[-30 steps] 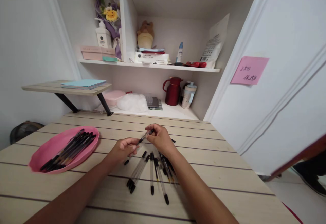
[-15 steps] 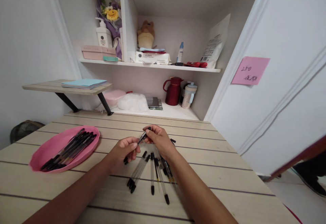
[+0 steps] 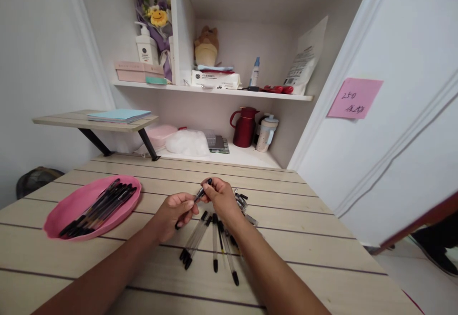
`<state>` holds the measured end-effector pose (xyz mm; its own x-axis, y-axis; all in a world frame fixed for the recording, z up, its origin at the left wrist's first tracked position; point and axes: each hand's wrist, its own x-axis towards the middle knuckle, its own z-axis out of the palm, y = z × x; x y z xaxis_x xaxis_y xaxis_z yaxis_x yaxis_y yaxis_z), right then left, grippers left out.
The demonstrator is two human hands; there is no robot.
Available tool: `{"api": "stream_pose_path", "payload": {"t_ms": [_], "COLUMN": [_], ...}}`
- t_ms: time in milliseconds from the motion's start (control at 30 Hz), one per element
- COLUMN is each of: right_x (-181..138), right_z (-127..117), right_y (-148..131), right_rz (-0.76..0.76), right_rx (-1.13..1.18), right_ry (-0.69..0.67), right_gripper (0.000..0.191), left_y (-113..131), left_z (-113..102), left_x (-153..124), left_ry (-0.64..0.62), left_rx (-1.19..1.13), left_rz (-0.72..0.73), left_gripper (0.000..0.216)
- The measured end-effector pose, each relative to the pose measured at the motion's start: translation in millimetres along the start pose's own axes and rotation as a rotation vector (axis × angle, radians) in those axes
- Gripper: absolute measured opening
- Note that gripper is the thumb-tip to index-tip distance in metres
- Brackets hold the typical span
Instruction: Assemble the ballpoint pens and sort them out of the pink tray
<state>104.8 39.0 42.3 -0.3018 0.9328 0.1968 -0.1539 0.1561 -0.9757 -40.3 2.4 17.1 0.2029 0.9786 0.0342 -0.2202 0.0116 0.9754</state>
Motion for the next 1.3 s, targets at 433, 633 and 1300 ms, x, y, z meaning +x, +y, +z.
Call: {"api": "stream_pose_path", "payload": {"t_ms": [433,633,1300], "right_x": [1.8,0.9,-16.7], "right_z": [0.1,-4.1,-70.1], "right_y": [-0.9,-3.9,-3.3], "right_rz": [0.073,0.014,0.136], "right_rx": [-0.01,-0.008,-0.304], "right_ry": [0.022,0.022,0.019], "right_gripper": [0.031,0.038,0.028], "left_y": [0.7,3.6,81.0], "left_z": [-4.3,-5.2,-155.9], "left_x": [6.7,5.1,-59.1], "left_ry": [0.091,0.109,0.784], "left_rx": [0.175,0.174,0.516], "left_rz": [0.034,0.018,-0.034], "left_gripper": [0.035,0.036,0.013]}}
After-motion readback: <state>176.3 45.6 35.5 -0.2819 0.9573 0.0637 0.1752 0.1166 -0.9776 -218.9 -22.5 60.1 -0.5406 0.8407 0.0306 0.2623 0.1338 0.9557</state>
